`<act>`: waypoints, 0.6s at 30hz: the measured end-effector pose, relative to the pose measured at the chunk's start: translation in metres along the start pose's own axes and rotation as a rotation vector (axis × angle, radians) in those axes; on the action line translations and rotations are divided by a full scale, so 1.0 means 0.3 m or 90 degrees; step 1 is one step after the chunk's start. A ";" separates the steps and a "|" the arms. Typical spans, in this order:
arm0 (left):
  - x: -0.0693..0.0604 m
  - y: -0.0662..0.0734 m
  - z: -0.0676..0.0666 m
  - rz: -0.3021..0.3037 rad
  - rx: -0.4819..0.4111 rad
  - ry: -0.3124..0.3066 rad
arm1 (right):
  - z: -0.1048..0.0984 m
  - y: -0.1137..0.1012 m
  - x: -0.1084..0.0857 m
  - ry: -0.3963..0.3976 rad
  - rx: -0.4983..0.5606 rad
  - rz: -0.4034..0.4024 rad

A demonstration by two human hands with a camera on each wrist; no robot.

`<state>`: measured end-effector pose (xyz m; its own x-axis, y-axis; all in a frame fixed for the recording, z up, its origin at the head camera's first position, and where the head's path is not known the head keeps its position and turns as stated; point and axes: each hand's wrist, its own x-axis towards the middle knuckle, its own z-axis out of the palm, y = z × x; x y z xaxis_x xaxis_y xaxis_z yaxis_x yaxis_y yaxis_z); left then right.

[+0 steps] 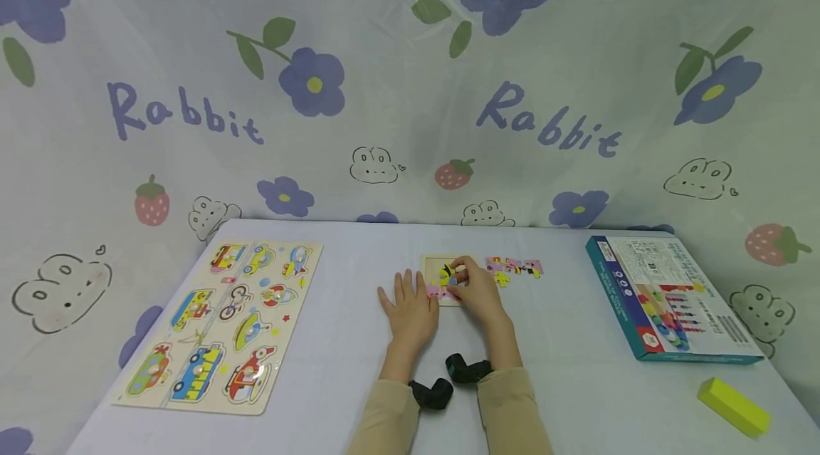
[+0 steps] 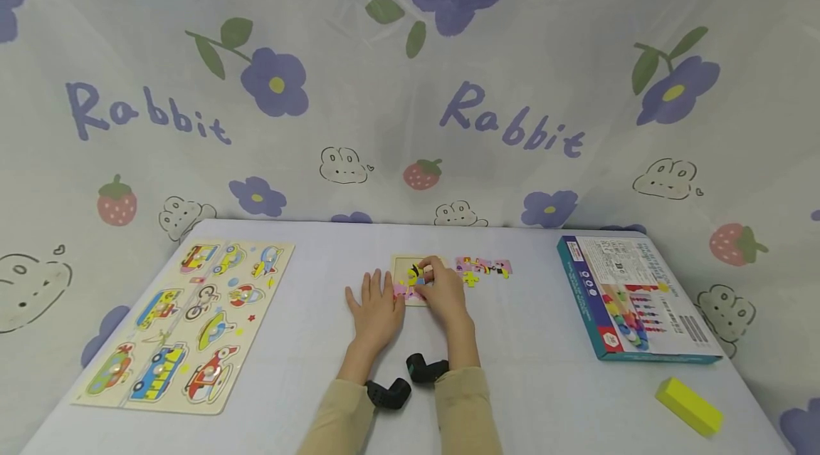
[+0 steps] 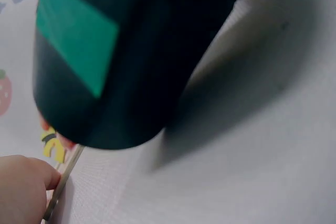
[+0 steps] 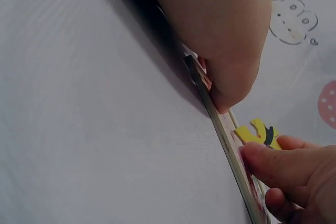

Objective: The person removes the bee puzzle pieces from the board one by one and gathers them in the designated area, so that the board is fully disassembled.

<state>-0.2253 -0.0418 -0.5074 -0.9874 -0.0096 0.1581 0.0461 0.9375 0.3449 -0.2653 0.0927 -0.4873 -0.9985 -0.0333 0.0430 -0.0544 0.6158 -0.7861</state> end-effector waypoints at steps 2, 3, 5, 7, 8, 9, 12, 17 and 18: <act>0.000 0.001 0.000 0.000 0.000 0.000 | -0.003 0.002 -0.003 0.002 0.027 0.007; 0.000 0.001 -0.001 0.000 0.001 -0.001 | -0.005 0.003 -0.004 0.003 0.039 0.007; 0.001 0.003 -0.002 -0.001 0.002 -0.002 | -0.009 0.003 -0.007 0.008 0.064 0.011; 0.002 0.004 -0.001 -0.001 0.002 -0.002 | -0.014 0.003 -0.007 0.011 0.078 0.019; 0.002 0.004 -0.001 -0.001 0.002 -0.003 | -0.016 0.003 -0.007 0.012 0.081 0.021; 0.002 0.005 -0.002 -0.001 0.001 -0.003 | -0.018 0.003 -0.006 0.012 0.085 0.024; 0.003 0.006 -0.002 0.002 0.000 -0.001 | -0.026 0.005 -0.004 0.015 0.105 0.039; 0.004 0.005 0.000 0.002 -0.004 0.000 | -0.045 0.013 -0.003 0.040 0.136 0.069; 0.004 0.005 0.001 0.001 -0.006 -0.001 | -0.049 0.016 -0.004 0.049 0.135 0.076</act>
<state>-0.2265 -0.0405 -0.5068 -0.9874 -0.0080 0.1578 0.0489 0.9342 0.3534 -0.2644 0.1072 -0.4821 -0.9954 0.0940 -0.0176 0.0568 0.4323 -0.8999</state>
